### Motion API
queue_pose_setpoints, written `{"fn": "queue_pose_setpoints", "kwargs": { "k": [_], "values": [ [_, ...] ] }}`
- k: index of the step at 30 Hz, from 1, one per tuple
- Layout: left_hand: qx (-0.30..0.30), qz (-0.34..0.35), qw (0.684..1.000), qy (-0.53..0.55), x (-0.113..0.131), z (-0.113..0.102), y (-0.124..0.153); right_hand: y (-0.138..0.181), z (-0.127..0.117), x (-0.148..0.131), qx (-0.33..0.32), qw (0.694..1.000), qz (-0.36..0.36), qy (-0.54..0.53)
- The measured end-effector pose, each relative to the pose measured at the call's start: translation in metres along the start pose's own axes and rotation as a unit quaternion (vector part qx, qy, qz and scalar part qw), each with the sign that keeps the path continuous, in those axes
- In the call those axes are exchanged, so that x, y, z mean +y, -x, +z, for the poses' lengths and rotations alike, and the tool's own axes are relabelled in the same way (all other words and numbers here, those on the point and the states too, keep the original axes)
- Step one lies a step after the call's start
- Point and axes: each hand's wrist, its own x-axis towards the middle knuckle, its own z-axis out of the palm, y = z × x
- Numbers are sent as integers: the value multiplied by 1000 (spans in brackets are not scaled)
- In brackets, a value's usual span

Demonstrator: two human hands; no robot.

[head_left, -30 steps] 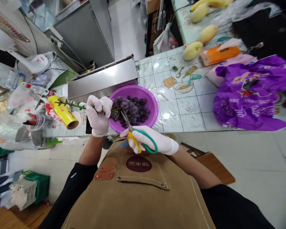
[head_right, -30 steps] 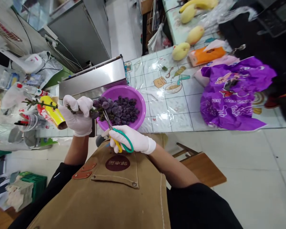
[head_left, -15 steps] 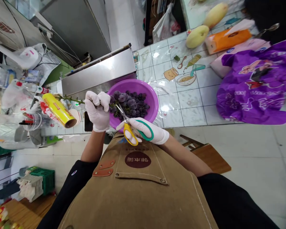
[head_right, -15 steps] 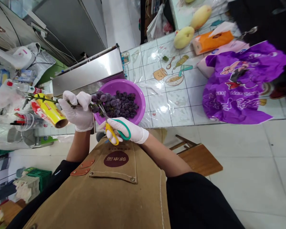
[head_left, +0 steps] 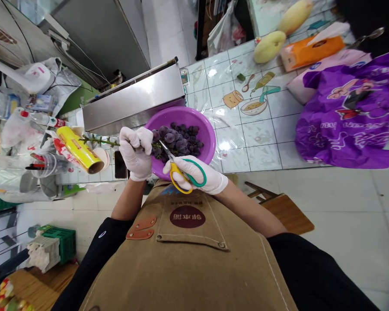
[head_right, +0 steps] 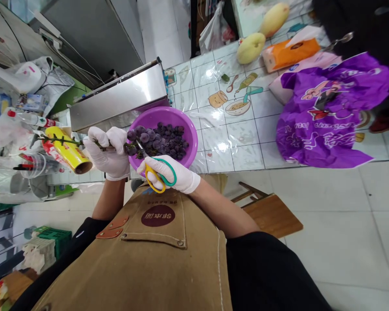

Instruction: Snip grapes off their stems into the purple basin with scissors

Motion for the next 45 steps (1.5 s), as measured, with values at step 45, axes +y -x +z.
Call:
{"fn": "queue_pose_setpoints", "kwargs": {
  "k": [45],
  "values": [
    [61, -17, 993, -100, -30, -6, 11, 15, 6, 3, 113, 975, 13, 192]
  ]
}}
